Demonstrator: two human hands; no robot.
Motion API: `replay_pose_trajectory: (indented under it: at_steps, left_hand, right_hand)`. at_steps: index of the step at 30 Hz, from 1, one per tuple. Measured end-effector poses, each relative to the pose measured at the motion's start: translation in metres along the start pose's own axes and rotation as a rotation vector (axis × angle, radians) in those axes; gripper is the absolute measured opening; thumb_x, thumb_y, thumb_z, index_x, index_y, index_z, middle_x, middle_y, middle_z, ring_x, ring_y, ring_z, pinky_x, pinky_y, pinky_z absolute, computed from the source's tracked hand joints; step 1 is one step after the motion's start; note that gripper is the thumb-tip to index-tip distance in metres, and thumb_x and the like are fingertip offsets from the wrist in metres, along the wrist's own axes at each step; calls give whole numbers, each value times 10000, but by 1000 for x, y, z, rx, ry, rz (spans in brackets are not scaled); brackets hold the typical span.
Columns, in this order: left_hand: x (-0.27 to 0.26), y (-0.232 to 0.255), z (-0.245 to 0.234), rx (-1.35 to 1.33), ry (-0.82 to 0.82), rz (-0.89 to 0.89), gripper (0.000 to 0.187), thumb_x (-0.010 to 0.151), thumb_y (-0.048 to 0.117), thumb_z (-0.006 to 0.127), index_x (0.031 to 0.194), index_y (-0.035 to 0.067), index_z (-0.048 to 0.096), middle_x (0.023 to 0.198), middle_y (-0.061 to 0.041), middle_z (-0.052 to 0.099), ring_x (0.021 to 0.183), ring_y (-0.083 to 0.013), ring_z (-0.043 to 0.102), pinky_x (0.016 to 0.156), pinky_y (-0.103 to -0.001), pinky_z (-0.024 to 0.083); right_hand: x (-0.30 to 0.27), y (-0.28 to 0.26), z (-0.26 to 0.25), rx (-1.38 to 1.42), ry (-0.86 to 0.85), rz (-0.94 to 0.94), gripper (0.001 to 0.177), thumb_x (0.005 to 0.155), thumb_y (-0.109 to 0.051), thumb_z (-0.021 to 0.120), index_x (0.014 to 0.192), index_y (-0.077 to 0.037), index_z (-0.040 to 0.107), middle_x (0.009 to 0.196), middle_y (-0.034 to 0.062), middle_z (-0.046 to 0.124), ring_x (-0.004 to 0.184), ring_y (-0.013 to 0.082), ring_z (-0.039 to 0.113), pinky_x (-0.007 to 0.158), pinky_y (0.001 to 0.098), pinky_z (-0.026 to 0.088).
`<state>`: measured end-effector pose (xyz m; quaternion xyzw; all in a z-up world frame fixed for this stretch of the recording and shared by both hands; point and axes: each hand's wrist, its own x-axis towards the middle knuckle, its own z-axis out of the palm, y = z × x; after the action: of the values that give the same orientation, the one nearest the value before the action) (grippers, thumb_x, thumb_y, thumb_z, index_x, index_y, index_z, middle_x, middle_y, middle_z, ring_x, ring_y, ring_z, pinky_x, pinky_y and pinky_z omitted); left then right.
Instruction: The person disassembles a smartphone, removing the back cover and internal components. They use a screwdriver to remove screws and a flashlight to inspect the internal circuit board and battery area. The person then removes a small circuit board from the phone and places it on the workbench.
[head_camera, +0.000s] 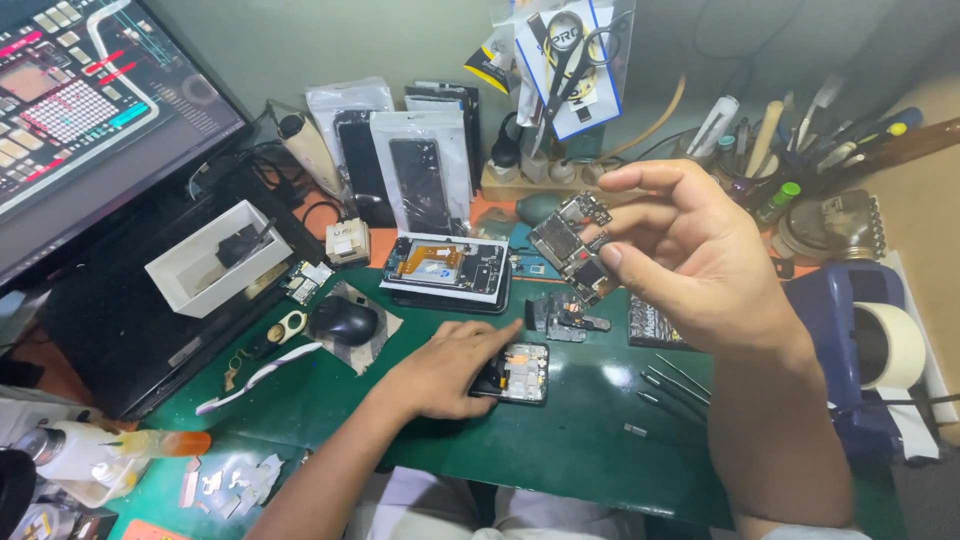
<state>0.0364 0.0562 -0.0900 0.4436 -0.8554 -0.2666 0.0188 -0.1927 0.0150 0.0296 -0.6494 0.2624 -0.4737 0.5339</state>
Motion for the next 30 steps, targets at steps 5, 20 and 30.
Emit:
replay_pose_trajectory:
  at_steps: [5, 20, 30]
  left_hand:
    - [6, 23, -26, -115, -67, -41, 635, 685, 207, 605, 1247, 74, 341, 1336, -123, 315, 1199, -275, 313, 948, -390, 240]
    - [69, 35, -84, -820, 704, 271, 585, 577, 99, 781, 1106, 94, 531, 1046, -61, 560, 809, -72, 535, 743, -193, 557]
    - [72, 21, -92, -1134, 745, 360, 563, 585, -87, 723, 1086, -29, 473, 1016, -151, 561, 857, -151, 588, 699, -266, 590]
  right_hand:
    - [1, -7, -7, -151, 69, 5, 279, 759, 3, 542, 1037, 15, 518, 834, 115, 614, 778, 138, 611, 593, 218, 540]
    - [23, 18, -19, -273, 80, -1, 292, 751, -4, 561, 1042, 16, 549, 962, 121, 630, 856, 137, 618, 738, 200, 518]
    - [35, 25, -16, -836, 76, -308, 535, 635, -154, 745, 1088, 18, 519, 1000, 141, 595, 720, 142, 577, 763, 244, 475]
